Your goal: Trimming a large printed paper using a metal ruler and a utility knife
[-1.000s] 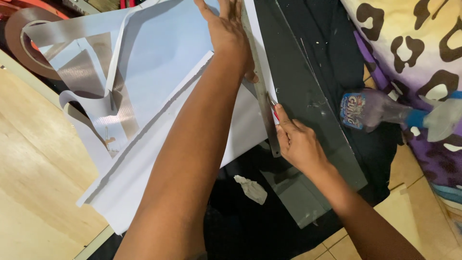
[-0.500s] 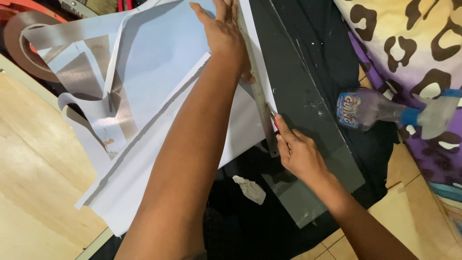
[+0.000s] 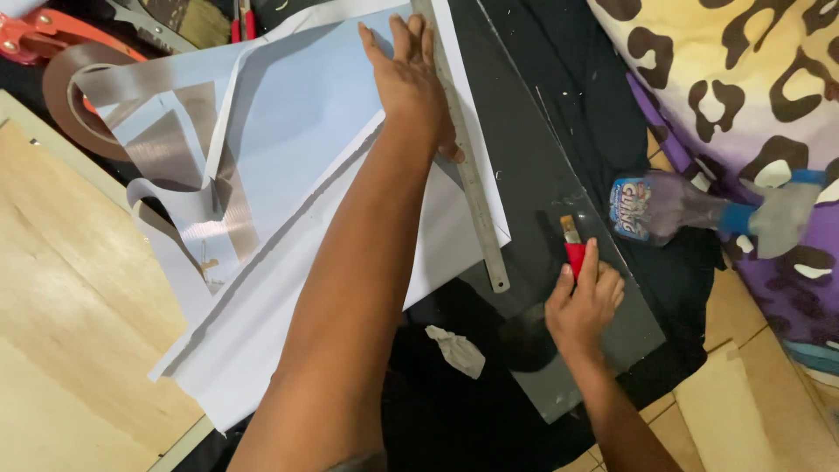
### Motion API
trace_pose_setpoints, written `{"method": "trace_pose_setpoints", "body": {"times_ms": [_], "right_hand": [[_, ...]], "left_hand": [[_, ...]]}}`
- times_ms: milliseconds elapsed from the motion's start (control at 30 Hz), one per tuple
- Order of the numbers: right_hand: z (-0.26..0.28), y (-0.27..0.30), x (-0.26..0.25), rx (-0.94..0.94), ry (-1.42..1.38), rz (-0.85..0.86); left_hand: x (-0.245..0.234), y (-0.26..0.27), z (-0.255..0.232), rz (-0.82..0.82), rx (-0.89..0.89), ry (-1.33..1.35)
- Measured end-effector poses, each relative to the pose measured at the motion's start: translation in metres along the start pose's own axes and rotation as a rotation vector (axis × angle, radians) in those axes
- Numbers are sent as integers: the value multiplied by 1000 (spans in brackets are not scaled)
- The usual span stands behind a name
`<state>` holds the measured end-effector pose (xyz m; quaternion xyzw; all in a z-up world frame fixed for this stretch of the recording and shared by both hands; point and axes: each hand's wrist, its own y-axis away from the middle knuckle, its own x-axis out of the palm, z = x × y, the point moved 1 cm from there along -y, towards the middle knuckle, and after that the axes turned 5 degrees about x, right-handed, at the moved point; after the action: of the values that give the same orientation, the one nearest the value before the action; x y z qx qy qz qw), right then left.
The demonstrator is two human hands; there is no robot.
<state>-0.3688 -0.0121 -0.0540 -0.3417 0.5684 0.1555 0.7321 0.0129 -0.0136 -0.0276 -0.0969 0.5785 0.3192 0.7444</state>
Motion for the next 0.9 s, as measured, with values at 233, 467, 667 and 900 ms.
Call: {"method": "trace_pose_setpoints", "body": {"times_ms": [233, 467, 667, 900], "right_hand": [[2, -3, -16, -10, -81, -120], [3, -5, -7, -168, -110, -468], [39, 15, 17, -243, -119, -272], [39, -14, 38, 196, -235, 235]], "left_hand": [[-1, 69, 4, -338, 52, 212], [28, 335, 96, -441, 0, 504], [99, 428, 119, -472, -417, 531], [119, 410, 132, -472, -507, 512]]}}
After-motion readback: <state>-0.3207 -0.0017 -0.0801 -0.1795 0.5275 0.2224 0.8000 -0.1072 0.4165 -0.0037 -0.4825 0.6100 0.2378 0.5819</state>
